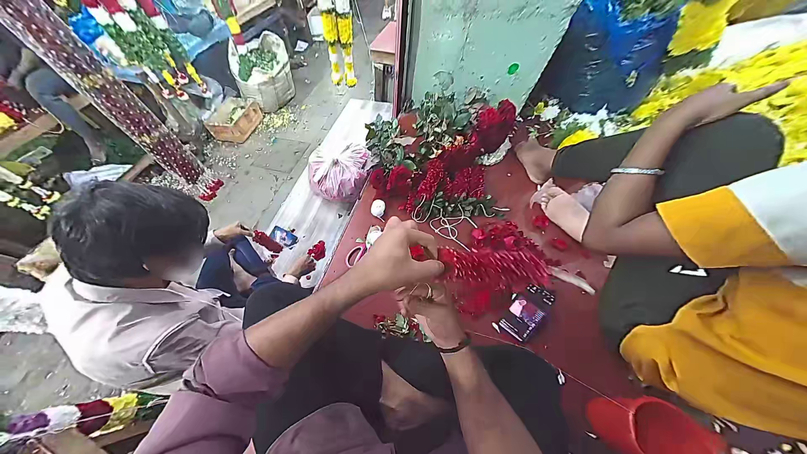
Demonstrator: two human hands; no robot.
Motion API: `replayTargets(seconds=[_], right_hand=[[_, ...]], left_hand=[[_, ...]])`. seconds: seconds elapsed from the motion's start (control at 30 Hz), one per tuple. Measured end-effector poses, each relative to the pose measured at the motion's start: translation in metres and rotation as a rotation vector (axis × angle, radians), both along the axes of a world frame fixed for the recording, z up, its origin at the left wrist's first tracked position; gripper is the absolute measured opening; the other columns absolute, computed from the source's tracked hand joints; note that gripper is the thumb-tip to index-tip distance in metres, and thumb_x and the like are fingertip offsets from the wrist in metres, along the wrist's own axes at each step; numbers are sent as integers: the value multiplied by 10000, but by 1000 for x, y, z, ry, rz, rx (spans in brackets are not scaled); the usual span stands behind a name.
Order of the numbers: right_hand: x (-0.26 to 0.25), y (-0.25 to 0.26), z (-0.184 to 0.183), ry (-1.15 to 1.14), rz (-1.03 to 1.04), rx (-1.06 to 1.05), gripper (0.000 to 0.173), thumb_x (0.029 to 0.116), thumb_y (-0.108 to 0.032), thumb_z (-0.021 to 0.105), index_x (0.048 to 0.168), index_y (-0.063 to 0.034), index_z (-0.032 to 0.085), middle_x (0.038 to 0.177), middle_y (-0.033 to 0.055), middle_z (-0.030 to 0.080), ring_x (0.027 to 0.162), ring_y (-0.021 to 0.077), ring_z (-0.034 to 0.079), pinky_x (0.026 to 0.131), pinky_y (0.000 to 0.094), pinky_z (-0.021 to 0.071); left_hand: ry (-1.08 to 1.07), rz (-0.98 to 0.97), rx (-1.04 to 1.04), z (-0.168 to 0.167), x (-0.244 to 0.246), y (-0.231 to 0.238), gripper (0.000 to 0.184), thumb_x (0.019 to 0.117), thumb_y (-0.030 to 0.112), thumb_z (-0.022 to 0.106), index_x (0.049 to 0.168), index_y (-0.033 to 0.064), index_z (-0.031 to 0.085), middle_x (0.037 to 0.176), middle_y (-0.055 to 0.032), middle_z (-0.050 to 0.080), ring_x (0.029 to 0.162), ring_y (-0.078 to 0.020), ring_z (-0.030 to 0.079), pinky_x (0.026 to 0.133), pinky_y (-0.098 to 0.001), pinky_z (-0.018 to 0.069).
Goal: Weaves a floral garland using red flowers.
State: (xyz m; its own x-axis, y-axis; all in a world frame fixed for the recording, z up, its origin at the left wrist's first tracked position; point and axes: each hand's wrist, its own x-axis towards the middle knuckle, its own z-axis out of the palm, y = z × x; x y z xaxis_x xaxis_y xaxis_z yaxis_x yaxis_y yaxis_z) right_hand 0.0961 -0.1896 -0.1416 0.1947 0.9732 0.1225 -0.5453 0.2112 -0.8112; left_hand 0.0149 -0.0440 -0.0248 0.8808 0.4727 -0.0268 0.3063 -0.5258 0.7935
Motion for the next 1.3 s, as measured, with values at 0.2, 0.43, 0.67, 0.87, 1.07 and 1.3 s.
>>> replayTargets(seconds=[0.2, 0.43, 0.67, 0.87, 1.07, 1.3], right_hand=[[22, 5, 3, -259, -160, -178, 141, 937, -67, 656, 958, -33, 792, 719, -55, 694, 552, -18, 531, 524, 178, 456], [29, 4, 4, -485, 166, -352, 103, 901, -122, 702, 875, -91, 796, 738, -83, 719, 609, -52, 579, 577, 162, 481], [38, 2, -44, -572, 192, -912, 204, 997, -118, 636, 1142, -9, 729, 1012, 94, 752, 893, 148, 708, 814, 320, 568], [46, 45, -100, -897, -225, -1069, 135, 918, -57, 719, 1039, -5, 751, 976, 149, 730, 841, 229, 689, 813, 428, 566], [42, 104, -143, -1459, -183, -871, 271, 935, -127, 693, 1198, -81, 741, 1257, 203, 648, 1204, 411, 592, 1004, 613, 474], [52, 87, -109, -948, -456, -914, 202, 978, -154, 673, 1134, -47, 745, 1028, 146, 732, 855, 261, 689, 791, 477, 564]], left_hand=[[195, 168, -8, -37, -36, 35, 114, 891, 249, 776, 873, 138, 792, 871, -49, 712, 894, -224, 644, 829, -499, 491], [418, 143, -189, -53, -99, 44, 142, 831, 236, 824, 847, 104, 774, 772, -53, 705, 733, -195, 655, 685, -476, 529], [348, 218, -226, -78, -120, 38, 97, 809, 210, 817, 795, 130, 764, 829, -48, 693, 784, -185, 656, 697, -456, 538], [301, 317, -262, -96, -128, 43, 119, 809, 235, 821, 820, 129, 768, 873, -76, 681, 884, -247, 637, 761, -507, 514], [327, 353, -288, -106, -132, 45, 121, 787, 277, 811, 761, 172, 755, 847, -21, 692, 909, -211, 640, 812, -493, 499], [292, 330, -287, -108, -131, 46, 131, 807, 270, 812, 776, 157, 754, 850, -43, 686, 886, -236, 643, 783, -513, 510]])
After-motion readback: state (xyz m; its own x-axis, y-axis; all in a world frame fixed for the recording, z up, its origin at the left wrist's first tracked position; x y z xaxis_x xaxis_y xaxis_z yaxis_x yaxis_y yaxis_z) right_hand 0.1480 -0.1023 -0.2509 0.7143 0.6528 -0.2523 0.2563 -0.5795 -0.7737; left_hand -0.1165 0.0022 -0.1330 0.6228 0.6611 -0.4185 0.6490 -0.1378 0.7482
